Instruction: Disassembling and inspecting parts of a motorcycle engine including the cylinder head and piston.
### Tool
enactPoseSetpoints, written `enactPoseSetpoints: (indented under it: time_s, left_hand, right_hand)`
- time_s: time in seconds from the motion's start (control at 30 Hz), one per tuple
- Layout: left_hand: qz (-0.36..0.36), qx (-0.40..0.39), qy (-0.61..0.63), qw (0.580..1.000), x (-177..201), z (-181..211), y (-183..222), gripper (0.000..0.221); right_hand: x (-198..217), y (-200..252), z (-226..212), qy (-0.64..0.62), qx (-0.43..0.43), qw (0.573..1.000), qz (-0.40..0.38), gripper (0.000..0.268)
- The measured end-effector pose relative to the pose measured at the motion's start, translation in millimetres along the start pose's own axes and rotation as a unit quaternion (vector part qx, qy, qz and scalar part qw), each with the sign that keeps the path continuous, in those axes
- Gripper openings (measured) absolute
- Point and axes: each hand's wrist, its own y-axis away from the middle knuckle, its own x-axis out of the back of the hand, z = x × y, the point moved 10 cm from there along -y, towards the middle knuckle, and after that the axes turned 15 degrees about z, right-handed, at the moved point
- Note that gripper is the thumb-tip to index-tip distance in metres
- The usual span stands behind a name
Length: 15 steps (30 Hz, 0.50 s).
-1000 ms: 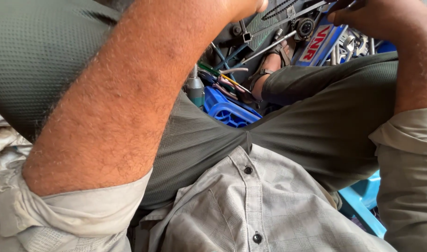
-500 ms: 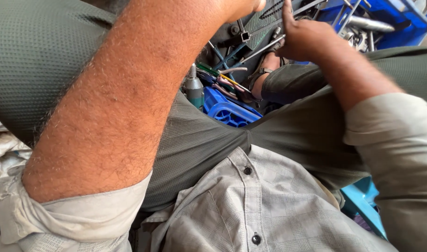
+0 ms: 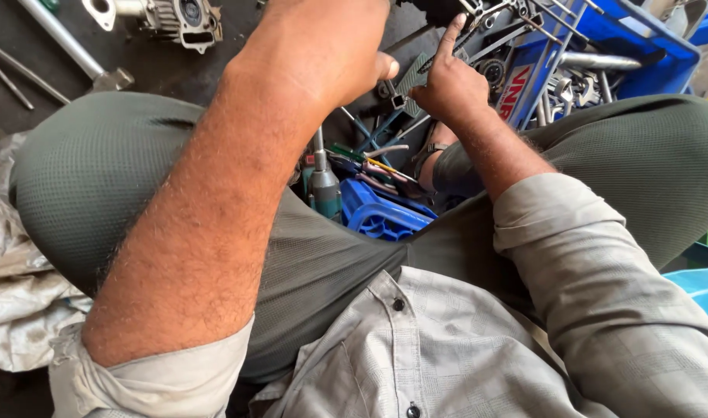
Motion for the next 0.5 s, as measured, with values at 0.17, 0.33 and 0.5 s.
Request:
enactPoseSetpoints:
  time_s: [0.17, 0.33, 0.5]
  left_hand:
    - [-0.038, 0.041, -0.041, 0.998, -6, -6, 2, 0.054]
    - [-0.044, 0.054, -0.036, 0.997, -13, -9, 2, 0.055]
    - [-0.019, 0.028, -0.034, 0.999, -11, -7, 0, 0.054]
  right_hand:
    - [-10, -1, 5, 0.02, -0.006, 1.0, -0.014, 0.136]
    - [-6, 0, 2, 0.024, -0.019, 1.0, 0.001, 0.137]
    - [-7, 0, 3, 0.022, -0.015, 1.0, 0.004, 0.138]
